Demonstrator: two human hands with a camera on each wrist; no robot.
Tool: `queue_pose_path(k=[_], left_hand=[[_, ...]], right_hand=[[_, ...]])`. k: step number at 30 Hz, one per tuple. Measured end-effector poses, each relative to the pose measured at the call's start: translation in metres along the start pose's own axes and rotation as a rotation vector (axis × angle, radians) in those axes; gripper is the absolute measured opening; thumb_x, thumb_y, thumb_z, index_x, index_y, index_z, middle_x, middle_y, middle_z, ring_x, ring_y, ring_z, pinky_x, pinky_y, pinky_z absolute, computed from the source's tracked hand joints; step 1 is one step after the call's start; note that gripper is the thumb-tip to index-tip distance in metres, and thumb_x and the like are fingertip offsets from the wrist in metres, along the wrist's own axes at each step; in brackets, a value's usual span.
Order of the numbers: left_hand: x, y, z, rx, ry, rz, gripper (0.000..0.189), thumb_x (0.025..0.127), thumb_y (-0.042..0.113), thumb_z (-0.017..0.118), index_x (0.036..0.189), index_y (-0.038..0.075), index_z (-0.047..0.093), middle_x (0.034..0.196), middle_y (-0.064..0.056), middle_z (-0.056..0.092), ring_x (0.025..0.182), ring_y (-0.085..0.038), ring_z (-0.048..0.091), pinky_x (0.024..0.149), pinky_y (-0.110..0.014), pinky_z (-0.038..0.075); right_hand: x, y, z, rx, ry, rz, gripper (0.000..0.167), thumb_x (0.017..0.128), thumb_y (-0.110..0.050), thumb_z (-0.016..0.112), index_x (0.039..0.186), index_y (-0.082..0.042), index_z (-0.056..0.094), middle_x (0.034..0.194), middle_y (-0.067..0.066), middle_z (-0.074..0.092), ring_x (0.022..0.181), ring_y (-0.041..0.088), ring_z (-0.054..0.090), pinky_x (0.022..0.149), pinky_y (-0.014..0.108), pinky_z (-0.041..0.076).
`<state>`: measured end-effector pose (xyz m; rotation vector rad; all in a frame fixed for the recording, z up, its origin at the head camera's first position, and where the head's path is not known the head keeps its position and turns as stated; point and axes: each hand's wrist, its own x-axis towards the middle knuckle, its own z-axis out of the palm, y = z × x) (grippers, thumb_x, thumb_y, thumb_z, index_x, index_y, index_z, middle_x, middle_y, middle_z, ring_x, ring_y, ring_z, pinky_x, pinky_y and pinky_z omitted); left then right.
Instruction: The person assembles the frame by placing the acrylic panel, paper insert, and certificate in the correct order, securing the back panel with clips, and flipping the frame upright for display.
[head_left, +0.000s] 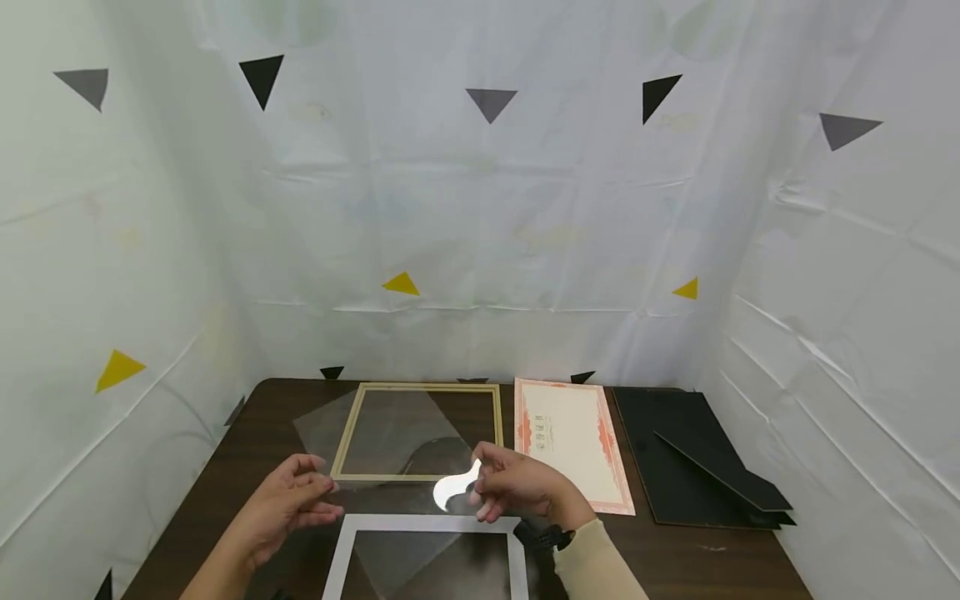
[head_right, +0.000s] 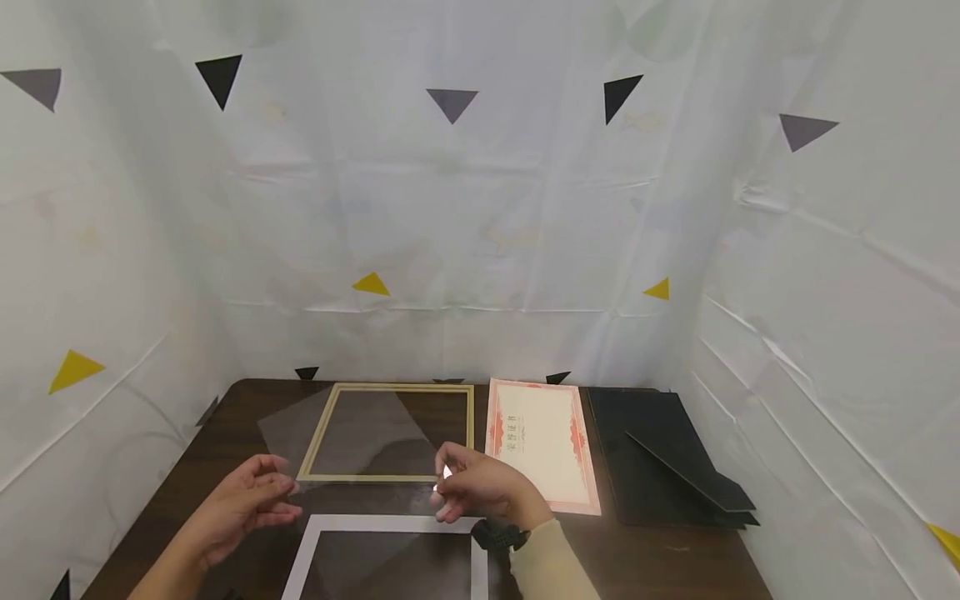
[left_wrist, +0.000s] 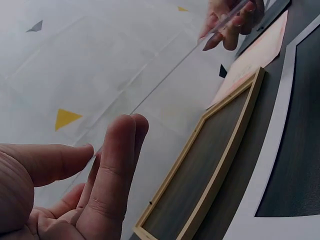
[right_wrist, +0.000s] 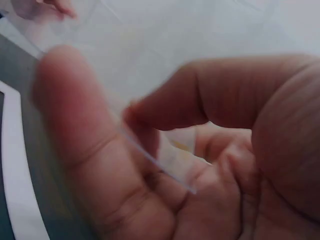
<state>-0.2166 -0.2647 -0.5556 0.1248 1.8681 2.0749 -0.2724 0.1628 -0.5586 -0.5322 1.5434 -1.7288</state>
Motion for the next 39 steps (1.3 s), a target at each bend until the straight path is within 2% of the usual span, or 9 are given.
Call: queue_pose_path(k=[6, 12, 15, 21, 25, 28, 33, 36, 39], left_hand=[[0.001, -0.002, 0.003, -0.001, 0.014, -0.034, 0.049, 0.113, 0.021, 0.063, 0.148, 0.0, 0.036, 0.118, -0.011, 0.071, 0.097, -0.029, 0.082, 0.089, -0.042, 0.066], [0.008, -0.004, -0.002, -0.078, -0.084, -0.032, 0.022, 0.118, 0.026, 0.052, 0.128, 0.011, 0.066, 0.114, -0.005, 0.079, 0.103, -0.026, 0.082, 0.094, -0.04, 0.064], [0.011, -0.004, -0.003, -0.09, -0.121, -0.023, 0.022, 0.118, 0.022, 0.05, 0.124, 0.015, 0.07, 0.114, -0.004, 0.08, 0.105, -0.025, 0.082, 0.096, -0.039, 0.064], [0.014, -0.001, 0.004, -0.049, -0.046, -0.049, 0.031, 0.114, 0.02, 0.06, 0.144, 0.014, 0.055, 0.117, -0.009, 0.078, 0.101, -0.026, 0.082, 0.092, -0.038, 0.065], [0.016, -0.002, 0.009, -0.085, -0.018, -0.026, 0.034, 0.114, 0.018, 0.06, 0.145, 0.013, 0.048, 0.118, -0.01, 0.078, 0.103, -0.028, 0.082, 0.094, -0.04, 0.064], [0.018, -0.003, 0.014, -0.12, -0.012, -0.01, 0.039, 0.114, 0.016, 0.059, 0.147, 0.013, 0.04, 0.122, -0.01, 0.077, 0.107, -0.03, 0.082, 0.098, -0.042, 0.063], [0.021, -0.006, 0.018, -0.102, 0.018, -0.009, 0.048, 0.116, 0.015, 0.055, 0.152, 0.011, 0.024, 0.133, -0.016, 0.066, 0.111, -0.03, 0.08, 0.101, -0.041, 0.061], [0.024, -0.008, 0.021, -0.117, 0.053, -0.013, 0.047, 0.117, 0.013, 0.051, 0.152, 0.011, 0.02, 0.138, -0.021, 0.058, 0.113, -0.031, 0.079, 0.103, -0.043, 0.061], [0.029, -0.01, 0.024, -0.156, 0.09, -0.008, 0.04, 0.118, 0.01, 0.046, 0.149, 0.011, 0.021, 0.142, -0.025, 0.052, 0.115, -0.033, 0.078, 0.105, -0.046, 0.06]], right_hand=[[-0.018, 0.003, -0.016, -0.028, -0.056, -0.02, 0.015, 0.105, 0.001, 0.059, 0.113, -0.008, 0.05, 0.087, 0.003, 0.071, 0.064, 0.007, 0.075, 0.057, 0.024, 0.06], [-0.026, 0.003, -0.03, -0.096, 0.052, -0.043, 0.015, 0.107, 0.0, 0.056, 0.117, -0.011, 0.056, 0.082, 0.002, 0.066, 0.056, 0.006, 0.068, 0.051, 0.021, 0.054], [-0.028, 0.002, -0.037, -0.127, 0.108, -0.024, 0.016, 0.108, -0.001, 0.054, 0.123, -0.006, 0.058, 0.08, 0.003, 0.061, 0.053, 0.007, 0.064, 0.047, 0.021, 0.048], [-0.031, 0.003, -0.046, -0.079, 0.273, -0.007, 0.03, 0.11, -0.007, 0.053, 0.139, -0.001, 0.06, 0.086, 0.001, 0.063, 0.059, 0.009, 0.054, 0.053, 0.024, 0.045], [-0.025, 0.005, -0.043, 0.104, 0.444, -0.079, 0.018, 0.113, -0.018, 0.06, 0.126, -0.008, 0.066, 0.094, 0.0, 0.07, 0.075, 0.012, 0.061, 0.072, 0.027, 0.056], [-0.019, 0.008, -0.038, 0.246, 0.509, -0.138, 0.013, 0.112, -0.025, 0.065, 0.117, -0.014, 0.068, 0.102, -0.001, 0.072, 0.089, 0.017, 0.067, 0.084, 0.031, 0.059], [-0.014, 0.012, -0.03, 0.246, 0.462, -0.162, 0.031, 0.112, -0.02, 0.062, 0.142, -0.012, 0.059, 0.113, -0.001, 0.073, 0.101, 0.015, 0.072, 0.089, 0.034, 0.062], [-0.015, 0.016, -0.027, 0.187, 0.434, -0.137, 0.049, 0.112, -0.015, 0.062, 0.157, -0.01, 0.046, 0.109, -0.002, 0.074, 0.098, 0.014, 0.07, 0.088, 0.034, 0.062], [-0.015, 0.021, -0.026, 0.13, 0.44, -0.096, 0.054, 0.11, -0.015, 0.065, 0.16, -0.014, 0.043, 0.101, -0.003, 0.071, 0.09, 0.013, 0.067, 0.082, 0.034, 0.06]])
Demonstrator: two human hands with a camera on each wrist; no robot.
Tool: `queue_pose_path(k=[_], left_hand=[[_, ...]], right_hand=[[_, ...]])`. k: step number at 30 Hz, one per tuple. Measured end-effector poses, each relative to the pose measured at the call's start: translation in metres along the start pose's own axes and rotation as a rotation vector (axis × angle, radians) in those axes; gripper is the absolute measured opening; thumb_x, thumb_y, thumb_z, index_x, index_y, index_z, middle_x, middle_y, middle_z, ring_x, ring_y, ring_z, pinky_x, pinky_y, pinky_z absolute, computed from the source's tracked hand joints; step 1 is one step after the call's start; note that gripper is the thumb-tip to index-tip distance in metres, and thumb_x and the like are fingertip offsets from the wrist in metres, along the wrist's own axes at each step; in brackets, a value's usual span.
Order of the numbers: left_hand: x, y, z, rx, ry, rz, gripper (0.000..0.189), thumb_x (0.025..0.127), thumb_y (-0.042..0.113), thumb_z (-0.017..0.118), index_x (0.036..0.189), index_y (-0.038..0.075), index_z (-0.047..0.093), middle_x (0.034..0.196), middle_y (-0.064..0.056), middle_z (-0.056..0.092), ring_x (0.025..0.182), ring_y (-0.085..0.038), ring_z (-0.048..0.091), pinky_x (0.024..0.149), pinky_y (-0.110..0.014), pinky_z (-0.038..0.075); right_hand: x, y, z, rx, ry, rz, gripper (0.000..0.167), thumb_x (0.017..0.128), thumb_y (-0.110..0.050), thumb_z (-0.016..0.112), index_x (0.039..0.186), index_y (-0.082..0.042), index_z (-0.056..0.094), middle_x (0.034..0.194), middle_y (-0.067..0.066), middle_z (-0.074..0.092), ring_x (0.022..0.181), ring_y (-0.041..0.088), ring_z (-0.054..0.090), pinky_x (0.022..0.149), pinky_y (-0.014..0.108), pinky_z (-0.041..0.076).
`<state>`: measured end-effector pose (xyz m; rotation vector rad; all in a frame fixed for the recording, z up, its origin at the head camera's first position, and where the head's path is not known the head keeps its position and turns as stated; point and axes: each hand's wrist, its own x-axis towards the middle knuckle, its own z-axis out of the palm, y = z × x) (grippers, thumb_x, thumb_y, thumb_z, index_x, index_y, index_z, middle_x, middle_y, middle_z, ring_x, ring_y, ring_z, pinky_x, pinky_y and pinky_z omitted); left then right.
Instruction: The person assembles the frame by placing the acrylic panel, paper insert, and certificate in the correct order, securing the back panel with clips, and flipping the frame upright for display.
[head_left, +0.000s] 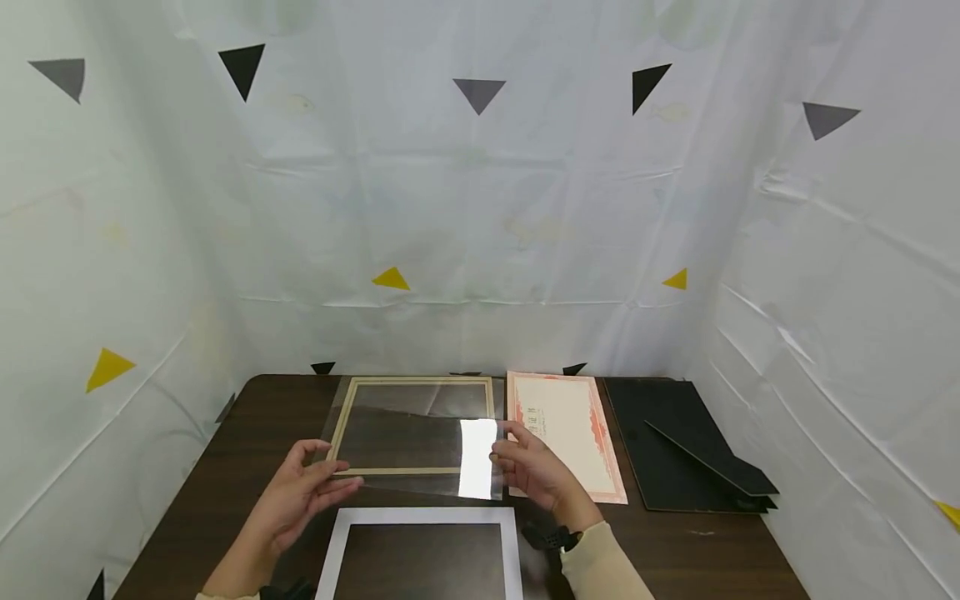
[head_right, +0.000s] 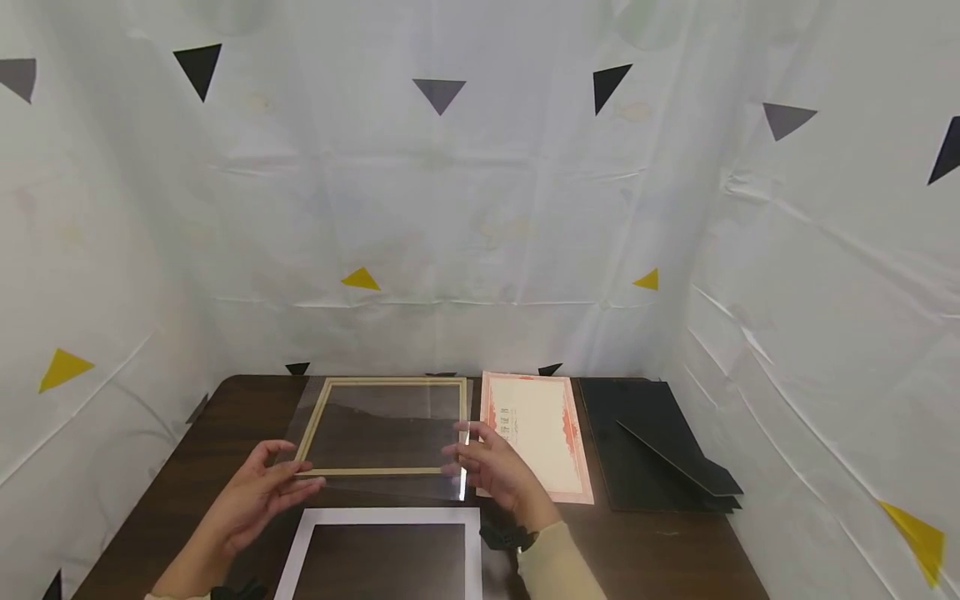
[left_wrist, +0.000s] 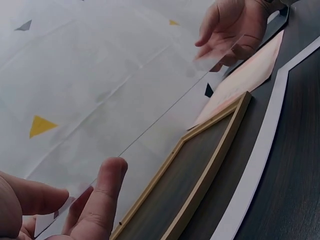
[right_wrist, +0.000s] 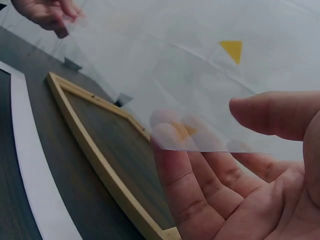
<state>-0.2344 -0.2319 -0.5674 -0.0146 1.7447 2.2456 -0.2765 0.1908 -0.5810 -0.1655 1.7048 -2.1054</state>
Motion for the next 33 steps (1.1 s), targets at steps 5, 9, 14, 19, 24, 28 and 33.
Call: queue_pose_path(k=[5, 9, 14, 19, 24, 28, 33], left_hand=[[0.008, -0.004, 0.005, -0.014, 0.042, 0.024, 0.037, 0.118, 0.009, 0.045, 0.147, 0.011, 0.023, 0.148, -0.03, 0.045, 0.117, -0.036, 0.077, 0.105, -0.048, 0.059], [0.015, -0.008, 0.006, 0.03, 0.074, 0.024, 0.041, 0.116, 0.007, 0.051, 0.147, 0.009, 0.025, 0.141, -0.029, 0.053, 0.112, -0.036, 0.079, 0.102, -0.047, 0.061], [0.022, -0.013, 0.002, 0.306, 0.179, 0.039, 0.047, 0.111, 0.013, 0.064, 0.148, 0.0, 0.039, 0.124, -0.02, 0.07, 0.094, -0.027, 0.079, 0.084, -0.039, 0.065], [0.029, -0.014, -0.001, 0.586, 0.208, 0.06, 0.047, 0.106, 0.017, 0.073, 0.144, -0.002, 0.052, 0.102, -0.011, 0.068, 0.078, -0.02, 0.064, 0.069, -0.034, 0.055], [0.039, -0.016, -0.007, 0.709, 0.189, 0.096, 0.049, 0.104, 0.016, 0.076, 0.145, -0.003, 0.057, 0.099, -0.009, 0.068, 0.078, -0.019, 0.06, 0.066, -0.033, 0.052], [0.049, -0.017, -0.014, 0.831, 0.175, 0.161, 0.05, 0.102, 0.022, 0.08, 0.142, -0.002, 0.063, 0.101, -0.008, 0.068, 0.083, -0.017, 0.059, 0.071, -0.031, 0.05], [0.058, -0.017, -0.023, 0.983, 0.156, 0.205, 0.052, 0.102, 0.032, 0.08, 0.142, 0.003, 0.065, 0.122, -0.019, 0.056, 0.108, -0.032, 0.051, 0.087, -0.045, 0.047]], right_hand=[[0.007, 0.007, 0.004, -0.079, -0.005, -0.004, 0.07, 0.109, -0.014, 0.067, 0.168, -0.027, 0.032, 0.116, 0.009, 0.078, 0.093, 0.024, 0.079, 0.078, 0.037, 0.063], [0.009, 0.012, 0.008, -0.147, 0.016, -0.015, 0.081, 0.11, -0.013, 0.063, 0.174, -0.033, 0.018, 0.121, 0.019, 0.078, 0.096, 0.038, 0.083, 0.074, 0.042, 0.067], [0.011, 0.016, 0.011, -0.21, 0.14, -0.062, 0.067, 0.109, -0.014, 0.066, 0.168, -0.021, 0.034, 0.092, 0.011, 0.069, 0.073, 0.026, 0.076, 0.061, 0.034, 0.063], [0.013, 0.017, 0.01, -0.242, 0.221, -0.084, 0.053, 0.113, -0.018, 0.059, 0.162, -0.012, 0.041, 0.113, 0.021, 0.078, 0.081, 0.033, 0.082, 0.059, 0.03, 0.06], [0.018, 0.024, 0.01, -0.26, 0.262, -0.083, 0.059, 0.115, -0.022, 0.056, 0.17, -0.023, 0.035, 0.104, 0.014, 0.08, 0.085, 0.033, 0.083, 0.056, 0.029, 0.058], [0.022, 0.032, 0.01, -0.24, 0.303, -0.098, 0.062, 0.114, -0.019, 0.057, 0.171, -0.021, 0.033, 0.089, 0.013, 0.069, 0.079, 0.031, 0.083, 0.054, 0.03, 0.059], [0.028, 0.04, 0.011, -0.234, 0.299, -0.13, 0.063, 0.115, -0.016, 0.053, 0.172, -0.012, 0.026, 0.111, 0.024, 0.076, 0.081, 0.032, 0.083, 0.059, 0.033, 0.062]])
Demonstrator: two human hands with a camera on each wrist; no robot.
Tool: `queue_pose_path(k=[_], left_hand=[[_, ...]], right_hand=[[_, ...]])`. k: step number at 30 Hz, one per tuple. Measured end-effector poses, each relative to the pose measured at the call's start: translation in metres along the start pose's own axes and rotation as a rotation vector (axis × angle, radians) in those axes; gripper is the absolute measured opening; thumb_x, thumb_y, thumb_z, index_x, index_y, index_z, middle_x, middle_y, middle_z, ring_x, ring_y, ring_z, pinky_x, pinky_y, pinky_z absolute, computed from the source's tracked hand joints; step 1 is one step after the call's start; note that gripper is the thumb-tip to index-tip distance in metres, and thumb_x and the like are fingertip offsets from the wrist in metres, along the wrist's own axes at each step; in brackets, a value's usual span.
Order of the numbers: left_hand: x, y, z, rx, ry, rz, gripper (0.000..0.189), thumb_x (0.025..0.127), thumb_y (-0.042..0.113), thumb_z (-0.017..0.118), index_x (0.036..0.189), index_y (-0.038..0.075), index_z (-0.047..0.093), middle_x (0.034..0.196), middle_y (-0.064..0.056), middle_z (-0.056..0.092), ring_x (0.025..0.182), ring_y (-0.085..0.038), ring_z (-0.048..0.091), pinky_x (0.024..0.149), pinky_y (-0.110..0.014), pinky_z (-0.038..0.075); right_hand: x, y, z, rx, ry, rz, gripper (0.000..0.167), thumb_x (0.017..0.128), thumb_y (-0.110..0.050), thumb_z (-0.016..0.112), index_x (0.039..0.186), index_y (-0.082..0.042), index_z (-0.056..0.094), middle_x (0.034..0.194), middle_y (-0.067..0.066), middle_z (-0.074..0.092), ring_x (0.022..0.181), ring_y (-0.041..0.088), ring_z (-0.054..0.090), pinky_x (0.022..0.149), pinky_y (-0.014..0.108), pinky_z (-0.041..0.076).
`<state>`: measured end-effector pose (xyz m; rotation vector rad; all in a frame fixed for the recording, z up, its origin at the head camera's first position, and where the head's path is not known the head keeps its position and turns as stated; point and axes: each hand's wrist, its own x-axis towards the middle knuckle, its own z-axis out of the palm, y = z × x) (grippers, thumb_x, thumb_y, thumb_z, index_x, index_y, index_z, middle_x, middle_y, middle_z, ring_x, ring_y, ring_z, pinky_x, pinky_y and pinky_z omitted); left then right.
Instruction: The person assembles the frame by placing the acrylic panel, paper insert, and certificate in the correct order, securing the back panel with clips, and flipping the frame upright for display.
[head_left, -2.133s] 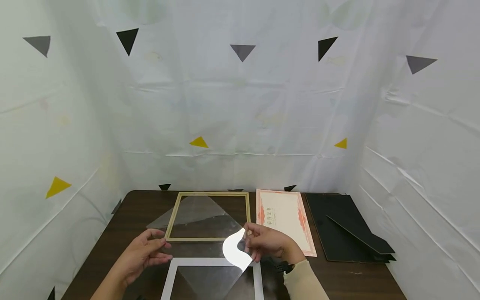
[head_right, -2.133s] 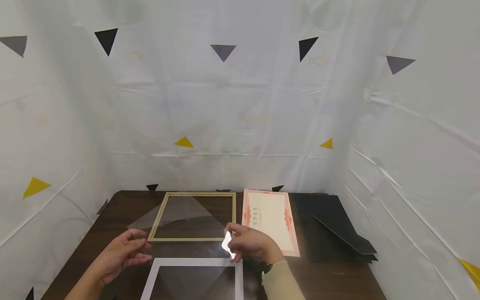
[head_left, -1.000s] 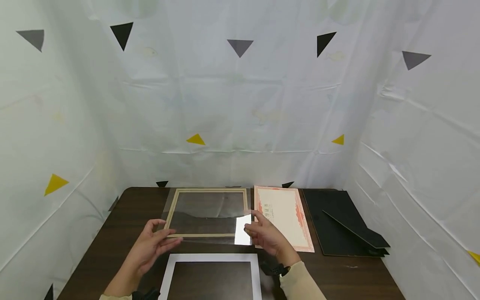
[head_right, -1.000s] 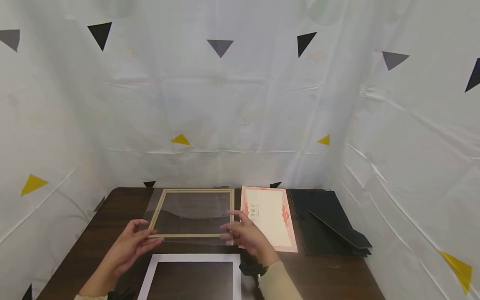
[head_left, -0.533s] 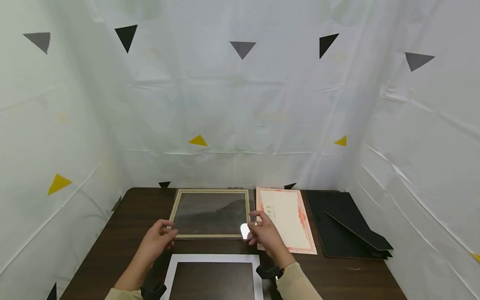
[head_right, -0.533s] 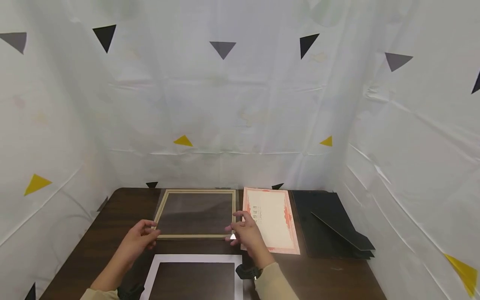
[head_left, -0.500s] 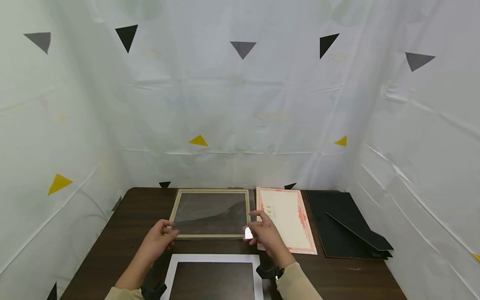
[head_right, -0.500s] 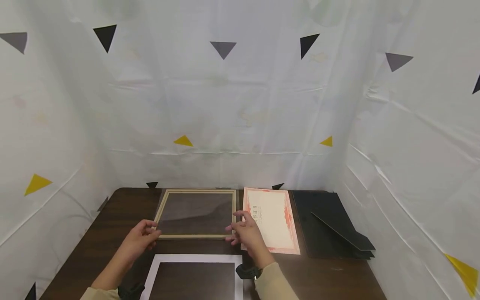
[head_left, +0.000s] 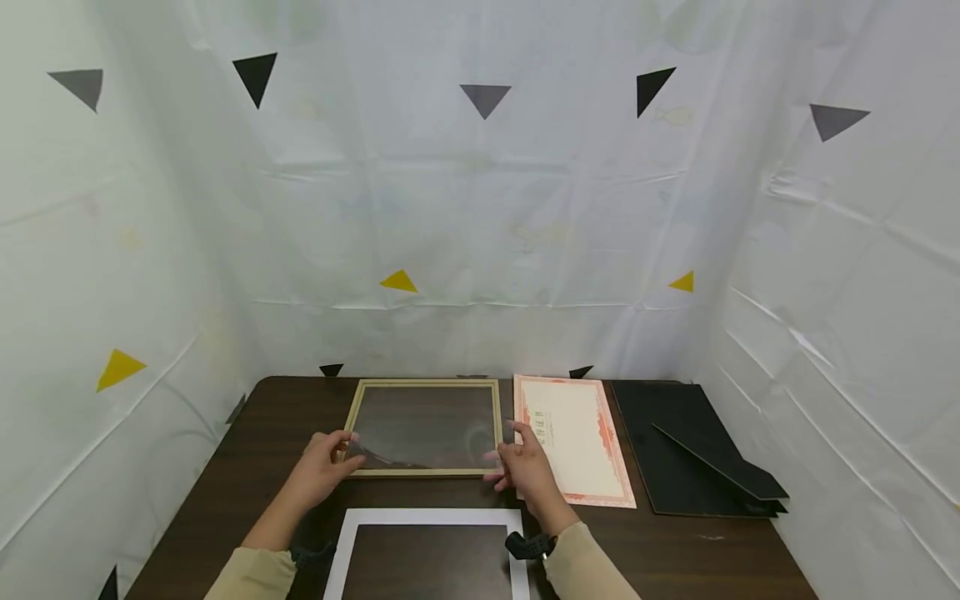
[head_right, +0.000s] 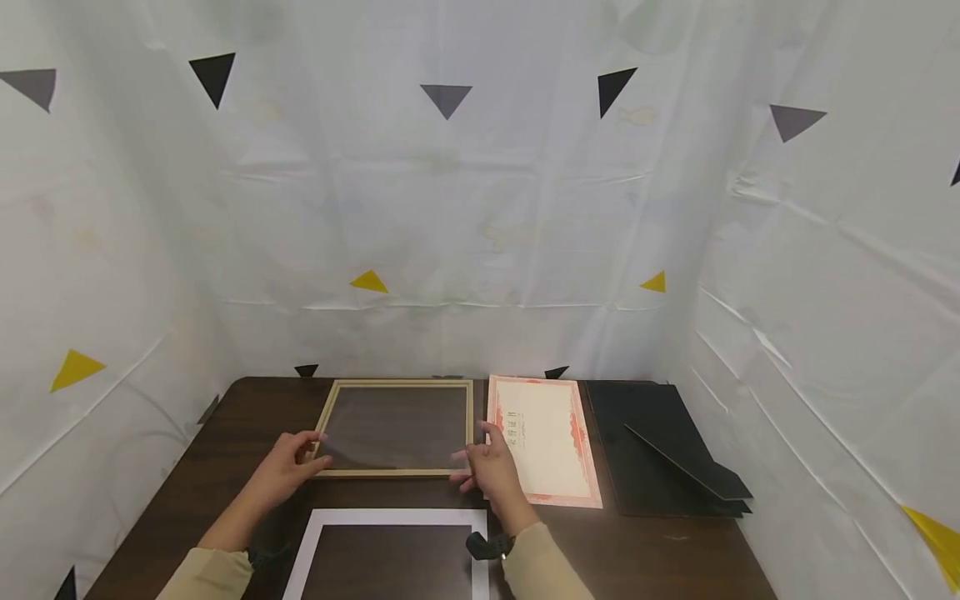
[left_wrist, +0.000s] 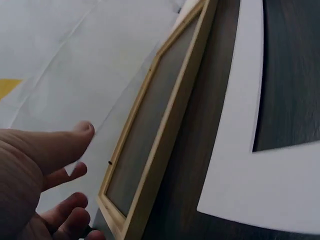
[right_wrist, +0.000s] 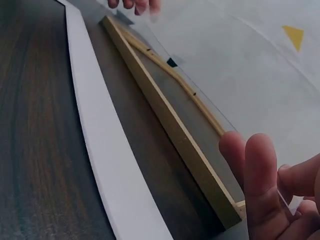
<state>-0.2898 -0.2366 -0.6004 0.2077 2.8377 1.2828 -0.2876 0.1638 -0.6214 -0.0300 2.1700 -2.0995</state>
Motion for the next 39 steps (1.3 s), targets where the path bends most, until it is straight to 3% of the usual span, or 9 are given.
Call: queue_pose_path(k=[6, 11, 18, 22, 26, 35, 39], left_hand=[[0.008, -0.017, 0.003, -0.003, -0.066, -0.052, 0.065, 0.101, 0.044, 0.079, 0.152, 0.012, 0.055, 0.154, -0.032, 0.027, 0.141, -0.056, 0.024, 0.105, -0.076, 0.035], [0.018, -0.029, 0.008, -0.057, -0.106, -0.046, 0.067, 0.099, 0.051, 0.08, 0.151, 0.018, 0.055, 0.162, -0.03, 0.019, 0.148, -0.057, 0.014, 0.111, -0.08, 0.027], [0.018, -0.045, 0.007, -0.085, -0.12, -0.049, 0.078, 0.096, 0.052, 0.083, 0.159, 0.021, 0.049, 0.165, -0.026, 0.016, 0.152, -0.051, 0.023, 0.116, -0.078, 0.031], [0.017, -0.048, 0.004, -0.094, -0.131, -0.07, 0.1, 0.094, 0.047, 0.086, 0.17, 0.012, 0.031, 0.162, -0.028, 0.018, 0.145, -0.049, 0.038, 0.116, -0.066, 0.04], [0.02, -0.044, 0.002, -0.082, -0.13, -0.068, 0.113, 0.092, 0.044, 0.089, 0.172, -0.001, 0.022, 0.159, -0.03, 0.021, 0.143, -0.049, 0.042, 0.118, -0.063, 0.04], [0.022, -0.041, 0.001, -0.072, -0.143, -0.095, 0.112, 0.093, 0.036, 0.09, 0.172, -0.001, 0.02, 0.157, -0.03, 0.022, 0.145, -0.05, 0.039, 0.122, -0.068, 0.034], [0.02, -0.044, 0.001, -0.068, -0.149, -0.104, 0.108, 0.095, 0.035, 0.088, 0.172, 0.0, 0.022, 0.156, -0.03, 0.024, 0.142, -0.05, 0.041, 0.12, -0.067, 0.036]], right_hand=[[0.007, 0.005, 0.001, 0.064, 0.011, 0.007, 0.062, 0.115, -0.011, 0.053, 0.171, -0.013, 0.03, 0.119, 0.03, 0.077, 0.078, 0.028, 0.082, 0.07, 0.037, 0.067], [0.012, 0.009, -0.002, 0.122, 0.036, 0.019, 0.063, 0.113, -0.005, 0.054, 0.172, -0.013, 0.033, 0.118, 0.033, 0.076, 0.069, 0.018, 0.078, 0.075, 0.038, 0.067], [0.016, 0.013, -0.004, 0.132, 0.024, 0.04, 0.063, 0.113, -0.007, 0.055, 0.172, -0.015, 0.034, 0.117, 0.028, 0.077, 0.069, 0.016, 0.077, 0.076, 0.037, 0.067], [0.016, 0.013, -0.006, 0.136, 0.031, 0.051, 0.064, 0.113, -0.005, 0.055, 0.172, -0.014, 0.033, 0.115, 0.027, 0.078, 0.068, 0.015, 0.075, 0.076, 0.036, 0.067], [0.016, 0.011, -0.009, 0.142, 0.056, 0.039, 0.064, 0.112, -0.003, 0.053, 0.172, -0.013, 0.033, 0.114, 0.029, 0.077, 0.068, 0.014, 0.073, 0.076, 0.036, 0.067], [0.018, 0.012, -0.008, 0.149, 0.098, 0.082, 0.06, 0.113, -0.005, 0.053, 0.17, -0.015, 0.036, 0.109, 0.023, 0.078, 0.068, 0.014, 0.072, 0.076, 0.035, 0.067], [0.017, 0.014, -0.005, 0.152, 0.109, 0.098, 0.06, 0.114, -0.005, 0.052, 0.17, -0.014, 0.035, 0.106, 0.02, 0.079, 0.068, 0.015, 0.073, 0.075, 0.034, 0.066]])
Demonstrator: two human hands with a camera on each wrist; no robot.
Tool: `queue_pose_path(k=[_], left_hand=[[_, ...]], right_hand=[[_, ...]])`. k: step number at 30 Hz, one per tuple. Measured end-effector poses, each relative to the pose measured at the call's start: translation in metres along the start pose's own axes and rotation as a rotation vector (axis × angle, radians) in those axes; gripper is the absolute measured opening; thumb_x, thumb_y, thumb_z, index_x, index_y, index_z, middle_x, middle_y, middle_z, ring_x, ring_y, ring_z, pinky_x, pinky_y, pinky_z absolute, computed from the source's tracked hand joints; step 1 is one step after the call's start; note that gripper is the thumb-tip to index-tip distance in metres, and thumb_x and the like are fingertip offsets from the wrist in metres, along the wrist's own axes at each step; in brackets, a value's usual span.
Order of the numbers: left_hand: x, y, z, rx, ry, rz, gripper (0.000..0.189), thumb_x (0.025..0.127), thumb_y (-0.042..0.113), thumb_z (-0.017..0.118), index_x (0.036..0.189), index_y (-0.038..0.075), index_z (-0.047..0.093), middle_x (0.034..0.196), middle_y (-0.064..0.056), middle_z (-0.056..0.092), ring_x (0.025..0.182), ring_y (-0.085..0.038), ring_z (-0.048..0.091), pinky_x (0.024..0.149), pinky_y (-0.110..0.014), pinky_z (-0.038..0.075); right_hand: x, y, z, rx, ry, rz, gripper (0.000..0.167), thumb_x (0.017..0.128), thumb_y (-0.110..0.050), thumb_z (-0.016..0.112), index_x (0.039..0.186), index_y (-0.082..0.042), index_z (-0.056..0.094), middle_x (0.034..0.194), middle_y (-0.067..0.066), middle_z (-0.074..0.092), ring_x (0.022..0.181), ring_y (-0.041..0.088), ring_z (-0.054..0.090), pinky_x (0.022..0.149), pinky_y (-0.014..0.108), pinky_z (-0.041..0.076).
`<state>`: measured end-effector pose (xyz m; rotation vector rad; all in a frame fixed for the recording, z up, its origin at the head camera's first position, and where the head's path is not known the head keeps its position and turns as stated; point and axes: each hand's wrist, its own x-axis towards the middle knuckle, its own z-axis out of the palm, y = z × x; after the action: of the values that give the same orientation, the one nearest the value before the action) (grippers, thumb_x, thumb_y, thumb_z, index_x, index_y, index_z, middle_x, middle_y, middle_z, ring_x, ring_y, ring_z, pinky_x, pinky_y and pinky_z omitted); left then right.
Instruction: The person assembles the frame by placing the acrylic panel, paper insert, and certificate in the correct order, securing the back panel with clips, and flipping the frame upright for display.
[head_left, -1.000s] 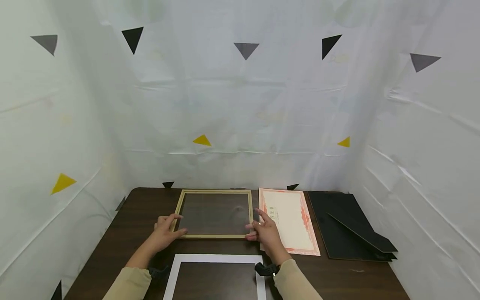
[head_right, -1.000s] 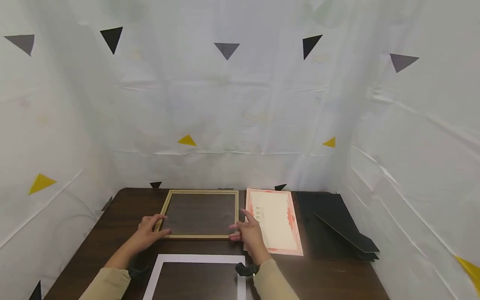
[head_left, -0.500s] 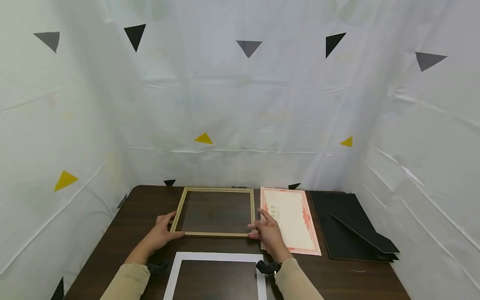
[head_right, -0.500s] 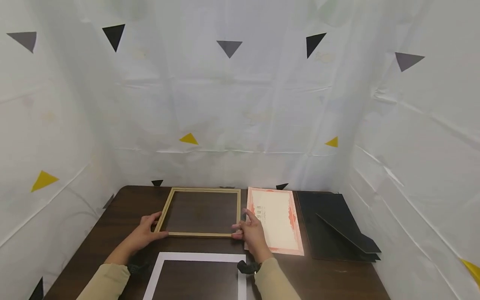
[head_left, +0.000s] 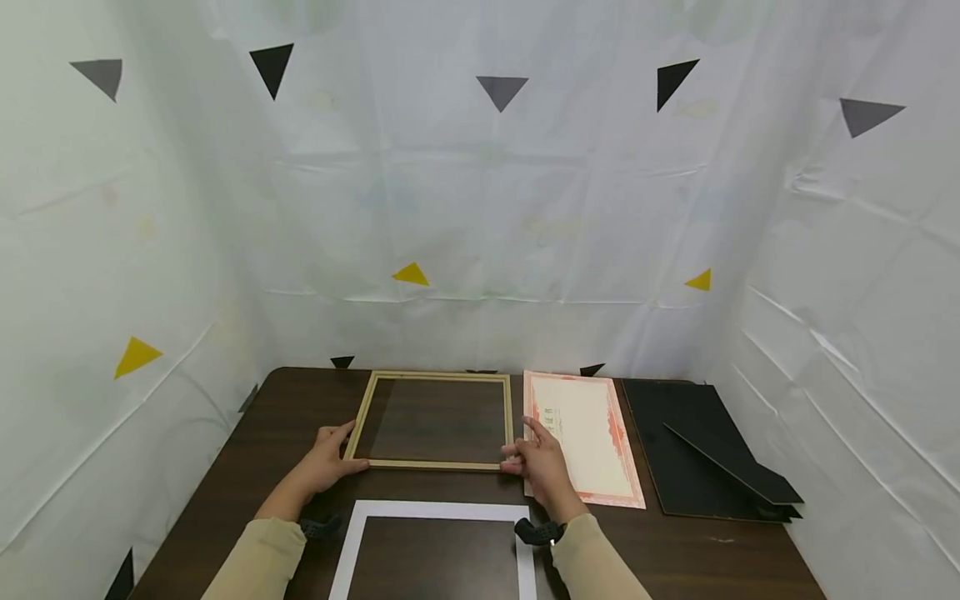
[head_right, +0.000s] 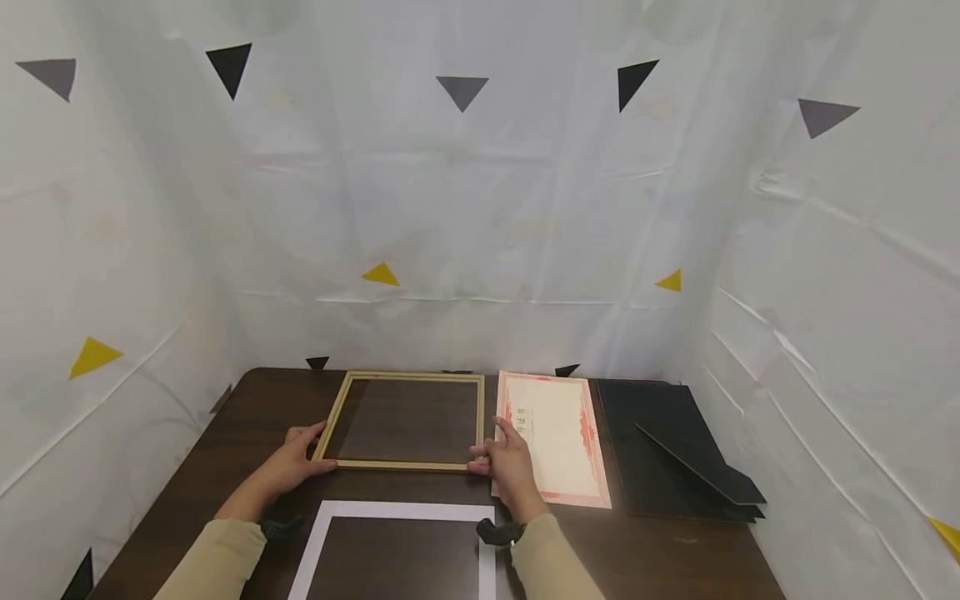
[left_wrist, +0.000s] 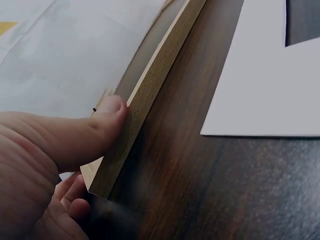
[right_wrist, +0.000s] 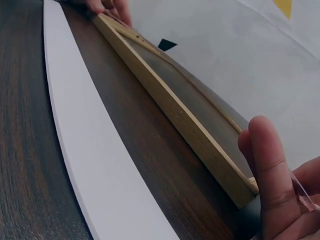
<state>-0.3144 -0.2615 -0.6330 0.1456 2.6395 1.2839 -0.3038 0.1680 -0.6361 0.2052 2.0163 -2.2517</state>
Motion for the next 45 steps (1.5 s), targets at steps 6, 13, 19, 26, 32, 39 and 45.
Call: queue_pose_path(k=[6, 13, 19, 26, 32, 39, 45], left_hand=[[0.0, 0.0, -0.001, 0.005, 0.015, 0.009, 0.103, 0.097, 0.032, 0.086, 0.172, -0.001, 0.023, 0.152, -0.03, 0.028, 0.137, -0.046, 0.044, 0.118, -0.065, 0.038], [0.001, 0.002, -0.001, 0.0, 0.022, 0.034, 0.1, 0.095, 0.029, 0.088, 0.17, 0.0, 0.028, 0.149, -0.03, 0.033, 0.13, -0.043, 0.051, 0.109, -0.056, 0.046], [0.0, 0.001, -0.003, -0.01, 0.017, 0.013, 0.102, 0.094, 0.031, 0.089, 0.171, 0.002, 0.029, 0.151, -0.029, 0.032, 0.13, -0.042, 0.053, 0.108, -0.055, 0.047], [-0.001, 0.004, -0.002, 0.011, 0.034, 0.05, 0.101, 0.095, 0.031, 0.088, 0.17, -0.002, 0.029, 0.148, -0.03, 0.034, 0.125, -0.041, 0.055, 0.104, -0.051, 0.049], [-0.002, 0.004, 0.001, 0.015, 0.04, 0.037, 0.097, 0.095, 0.027, 0.088, 0.17, 0.001, 0.03, 0.146, -0.028, 0.036, 0.123, -0.037, 0.056, 0.105, -0.051, 0.049], [0.0, 0.0, 0.003, 0.011, 0.047, 0.03, 0.097, 0.095, 0.026, 0.088, 0.17, 0.002, 0.031, 0.145, -0.027, 0.037, 0.123, -0.037, 0.055, 0.106, -0.052, 0.048], [0.0, 0.002, 0.0, 0.013, 0.047, 0.044, 0.099, 0.095, 0.029, 0.088, 0.169, 0.0, 0.03, 0.145, -0.028, 0.036, 0.123, -0.039, 0.055, 0.102, -0.047, 0.051]], right_hand=[[0.001, -0.003, 0.003, -0.009, 0.0, -0.011, 0.06, 0.113, -0.006, 0.053, 0.17, -0.011, 0.035, 0.112, 0.025, 0.078, 0.067, 0.014, 0.073, 0.074, 0.032, 0.066], [-0.001, -0.007, 0.01, -0.034, 0.047, -0.02, 0.061, 0.111, -0.001, 0.053, 0.169, -0.005, 0.036, 0.111, 0.031, 0.078, 0.061, 0.013, 0.073, 0.068, 0.032, 0.065], [0.002, -0.011, 0.026, -0.072, 0.038, -0.028, 0.062, 0.109, 0.001, 0.05, 0.169, -0.001, 0.033, 0.11, 0.033, 0.077, 0.061, 0.018, 0.075, 0.068, 0.036, 0.066], [0.005, -0.016, 0.042, -0.088, 0.023, -0.043, 0.063, 0.107, 0.003, 0.05, 0.168, -0.002, 0.036, 0.109, 0.031, 0.078, 0.061, 0.017, 0.075, 0.067, 0.035, 0.066], [0.005, -0.013, 0.043, -0.08, 0.023, -0.028, 0.062, 0.108, 0.003, 0.05, 0.168, 0.0, 0.035, 0.113, 0.033, 0.077, 0.061, 0.016, 0.075, 0.066, 0.033, 0.065], [0.006, -0.013, 0.043, -0.079, 0.01, -0.024, 0.063, 0.109, 0.002, 0.05, 0.169, 0.0, 0.031, 0.113, 0.033, 0.077, 0.06, 0.015, 0.075, 0.065, 0.033, 0.065], [0.007, -0.011, 0.05, -0.16, 0.028, -0.039, 0.061, 0.112, -0.003, 0.05, 0.169, -0.002, 0.029, 0.112, 0.028, 0.079, 0.058, 0.016, 0.073, 0.065, 0.037, 0.065]])
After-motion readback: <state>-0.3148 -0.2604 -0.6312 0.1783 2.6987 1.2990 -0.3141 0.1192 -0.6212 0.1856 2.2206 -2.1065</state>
